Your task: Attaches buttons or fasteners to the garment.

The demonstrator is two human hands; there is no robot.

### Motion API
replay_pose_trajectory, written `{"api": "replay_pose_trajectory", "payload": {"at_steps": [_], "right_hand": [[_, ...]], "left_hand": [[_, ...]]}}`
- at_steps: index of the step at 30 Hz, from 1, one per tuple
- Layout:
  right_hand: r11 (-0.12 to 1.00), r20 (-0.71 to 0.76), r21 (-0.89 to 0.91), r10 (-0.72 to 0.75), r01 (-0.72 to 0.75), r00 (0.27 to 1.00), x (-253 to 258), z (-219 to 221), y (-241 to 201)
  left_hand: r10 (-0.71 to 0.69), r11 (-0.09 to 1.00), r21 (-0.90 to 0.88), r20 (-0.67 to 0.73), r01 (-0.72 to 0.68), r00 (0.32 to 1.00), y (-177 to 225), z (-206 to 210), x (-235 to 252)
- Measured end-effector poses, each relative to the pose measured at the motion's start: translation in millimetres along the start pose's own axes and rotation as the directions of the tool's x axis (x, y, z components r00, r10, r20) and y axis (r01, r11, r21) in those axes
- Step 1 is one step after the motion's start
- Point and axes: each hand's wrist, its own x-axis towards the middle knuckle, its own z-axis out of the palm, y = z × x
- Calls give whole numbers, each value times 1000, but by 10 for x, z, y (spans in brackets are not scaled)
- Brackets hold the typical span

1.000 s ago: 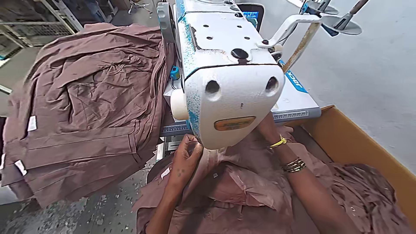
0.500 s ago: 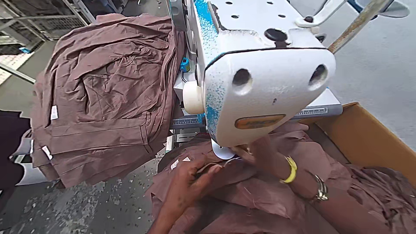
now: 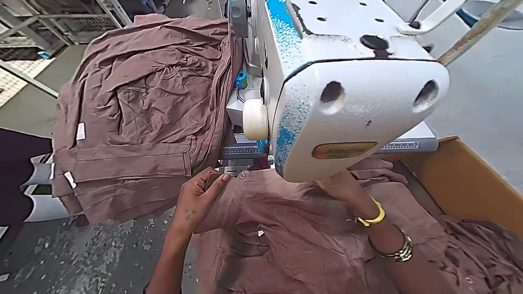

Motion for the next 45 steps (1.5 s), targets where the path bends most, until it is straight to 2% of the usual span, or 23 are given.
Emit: {"api": "replay_pose_trajectory", "payload": {"at_steps": [3, 5, 8, 10, 12, 14, 17, 19, 21, 24, 27, 30, 34, 36, 38, 39, 41, 42, 43, 45], "right_hand": [[989, -88, -146, -40, 26, 995, -51, -10, 43], [969, -115, -236, -97, 68, 989, -57, -11, 64], [918, -124, -392, -113, 56, 986, -36, -164, 170], [865, -234, -501, -110, -23, 966, 26, -317, 349], [806, -371, -583, -156, -98, 916, 112, -387, 537], [761, -390, -641, -210, -101, 897, 205, -398, 655], [721, -299, -690, -210, -58, 931, 310, -349, 732], [701, -252, -712, -208, -35, 945, 341, -333, 800], [723, -261, -691, -245, -4, 934, 327, -341, 845], [810, -335, -585, -281, 35, 899, 233, -369, 903], [901, -460, -434, -232, 11, 857, 128, -395, 825], [944, -498, -330, -189, 17, 846, 61, -407, 690], [970, -472, -241, -105, -14, 876, 46, -398, 422], [957, -480, -291, -159, 14, 863, 65, -327, 278], [874, -451, -457, -386, 163, 804, 24, -208, 190], [789, -381, -547, -533, 280, 756, -22, -136, 157], [611, -182, -636, -713, 472, 677, -110, 58, 57], [534, -104, -670, -755, 516, 647, -95, 148, -14], [536, -78, -676, -734, 505, 675, -81, 193, -86], [652, -53, -587, -622, 479, 782, -54, 153, -211]], "left_hand": [[19, 995, 99, -4, -19, 1000, 86, 23, 99], [61, 969, 241, 9, -61, 998, 106, 11, 153], [203, 833, 525, 7, -177, 979, 127, 98, 107], [343, 716, 639, 30, -282, 939, 151, 247, 61], [444, 678, 615, 93, -402, 891, 187, 405, 59], [440, 734, 518, 129, -439, 889, 261, 585, 60], [207, 931, 268, 166, -246, 964, 429, 766, 32], [87, 975, 186, 194, -124, 977, 491, 822, 50], [0, 987, 156, 217, -35, 976, 512, 850, 57], [-46, 992, 122, 207, 21, 977, 502, 875, 51], [-51, 996, 82, 152, 38, 987, 512, 903, 43], [-62, 997, 57, 134, 55, 989, 542, 922, 37], [-52, 992, 118, 152, 34, 987, 571, 901, 71], [-10, 977, 213, 176, -29, 984, 598, 839, 40], [191, 927, 288, 188, -240, 963, 584, 757, -96], [279, 908, 251, 236, -336, 931, 592, 695, -180], [367, 885, 165, 331, -436, 869, 614, 616, -313], [377, 872, 181, 341, -454, 861, 621, 620, -346], [381, 858, 219, 335, -465, 862, 626, 632, -364], [392, 846, 267, 274, -461, 878, 648, 655, -359]]}}
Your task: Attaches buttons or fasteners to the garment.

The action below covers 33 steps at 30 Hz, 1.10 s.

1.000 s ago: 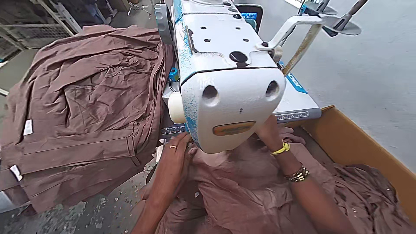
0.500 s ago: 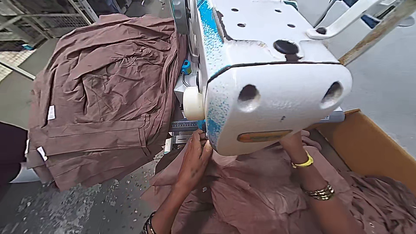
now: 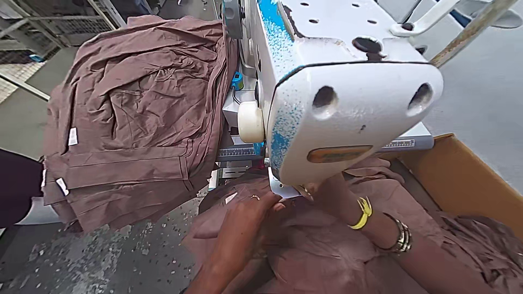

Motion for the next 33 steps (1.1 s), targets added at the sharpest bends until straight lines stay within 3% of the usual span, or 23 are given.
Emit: {"api": "replay_pose_trajectory", "payload": {"at_steps": [3, 5, 8, 12, 14, 16, 18, 21, 24, 26, 28, 30, 33], "right_hand": [[866, 127, 461, 150, -192, 980, -161, -12, -4], [787, 240, 547, 180, -286, 954, -342, -103, -18], [797, 209, 387, 415, -464, 886, -708, -428, 406], [664, 78, 296, 699, -686, 711, -1357, -900, 1325], [652, -59, 208, 752, -729, 656, -1556, -1005, 1553], [656, -158, -60, 738, -752, 656, -1676, -1044, 1739], [622, -115, -251, 741, -742, 661, -1676, -1040, 1841], [666, 57, -255, 734, -701, 677, -1381, -882, 1693], [806, 89, 65, 582, -588, 808, -762, -492, 1015], [751, 159, 364, 534, -551, 831, -390, -183, 509], [651, 231, 530, 506, -543, 831, -164, 80, 239], [577, 261, 593, 523, -562, 811, -44, 199, 143], [593, 298, 581, 484, -558, 823, -5, 158, 153]], "left_hand": [[-101, 972, -222, -96, 78, 990, -27, -16, -40], [-214, 931, -327, -130, 162, 968, -176, -149, -33], [-401, 894, -270, -122, 358, 908, -640, -500, -64], [-501, 849, -233, -67, 475, 863, -956, -539, -143], [-493, 855, -222, -69, 468, 867, -933, -466, -69], [-449, 885, -184, -88, 428, 889, -879, -406, 61], [-398, 913, -138, -110, 383, 911, -797, -360, 175], [-374, 926, -106, -143, 362, 916, -747, -338, 234], [-390, 918, -136, -127, 373, 912, -762, -326, 218], [-395, 916, -135, -120, 379, 911, -768, -307, 188], [-390, 917, -144, -133, 372, 911, -764, -297, 167], [-384, 919, -157, -145, 362, 912, -757, -302, 122], [-395, 911, -183, -134, 369, 909, -767, -276, 43]]}}
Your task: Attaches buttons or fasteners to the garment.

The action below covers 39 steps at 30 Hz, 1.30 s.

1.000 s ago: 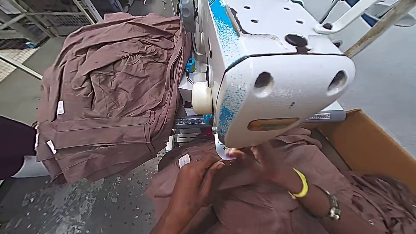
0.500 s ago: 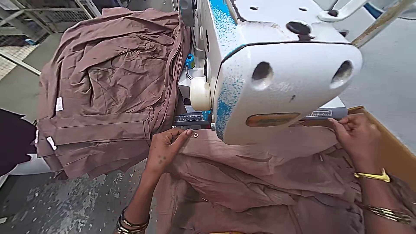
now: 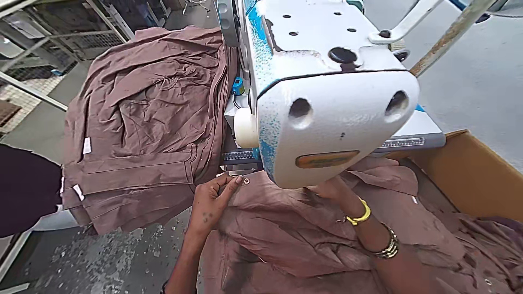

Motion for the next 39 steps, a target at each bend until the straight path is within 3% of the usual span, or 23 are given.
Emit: {"api": "replay_pose_trajectory", "payload": {"at_steps": [3, 8, 11, 17, 21, 24, 26, 28, 30, 32, 37, 39], "right_hand": [[998, 60, -51, 32, -29, 998, -6, -69, 21], [992, 168, 11, 125, -129, 978, -27, -294, 251], [984, 72, 75, 157, -162, 985, -140, -319, 274], [994, -65, -20, 101, -103, 993, -239, -380, 392], [956, -13, -263, 132, -131, 991, -266, -473, 464], [839, -22, -520, 172, -158, 985, -254, -649, 537], [785, -144, -598, 97, -165, 985, -205, -701, 556], [736, -253, -667, -83, -112, 964, -92, -682, 589], [684, -237, -728, -179, -53, 955, 52, -647, 616], [634, -164, -773, -207, 4, 964, 188, -624, 654], [590, -72, -807, -144, 28, 987, 252, -603, 710], [593, -90, -803, -210, 54, 974, 199, -615, 760]], "left_hand": [[7, 1000, -13, 10, -7, 1000, -42, 39, -11], [20, 1000, 1, 1, -20, 1000, -82, -47, 5], [23, 999, -23, 15, -22, 1000, -104, -131, 16], [67, 998, 10, 28, -68, 997, -20, -96, 134], [91, 996, 12, 44, -91, 995, -12, -69, 142], [184, 955, 242, -23, -173, 983, -61, 23, 105], [268, 911, 333, -37, -241, 963, -13, 139, 78], [277, 929, 248, 23, -274, 960, 86, 262, 57], [216, 973, 60, 94, -222, 972, 236, 386, 27], [93, 991, -107, 159, -77, 983, 380, 478, 34], [-103, 979, -155, 166, 129, 981, 483, 609, 62], [-125, 975, -169, 132, 147, 983, 489, 665, 31]]}}
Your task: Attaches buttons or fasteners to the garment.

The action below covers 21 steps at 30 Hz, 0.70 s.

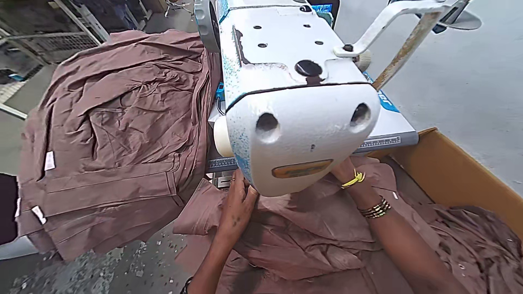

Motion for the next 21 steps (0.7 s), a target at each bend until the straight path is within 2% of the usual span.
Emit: {"api": "replay_pose_trajectory", "payload": {"at_steps": [3, 6, 8, 13, 21], "right_hand": [[985, -159, 172, 26, 2, 987, -60, 4, 114], [902, -135, 399, 237, -166, 962, -30, -99, 212], [846, -93, 477, 318, -238, 944, 39, -132, 332], [766, 32, 554, 373, -327, 927, 121, -113, 478], [790, 18, 523, 364, -319, 931, 290, -110, 546]], "left_hand": [[6, 1000, -18, -18, -6, 1000, -43, 35, 3], [-9, 1000, -14, -14, 9, 1000, -34, 25, 8], [-38, 999, -10, -21, 38, 999, -14, 28, -11], [-56, 998, -31, -34, 55, 998, 0, 38, -34], [-23, 998, -67, -31, 21, 999, -86, 47, -4]]}}
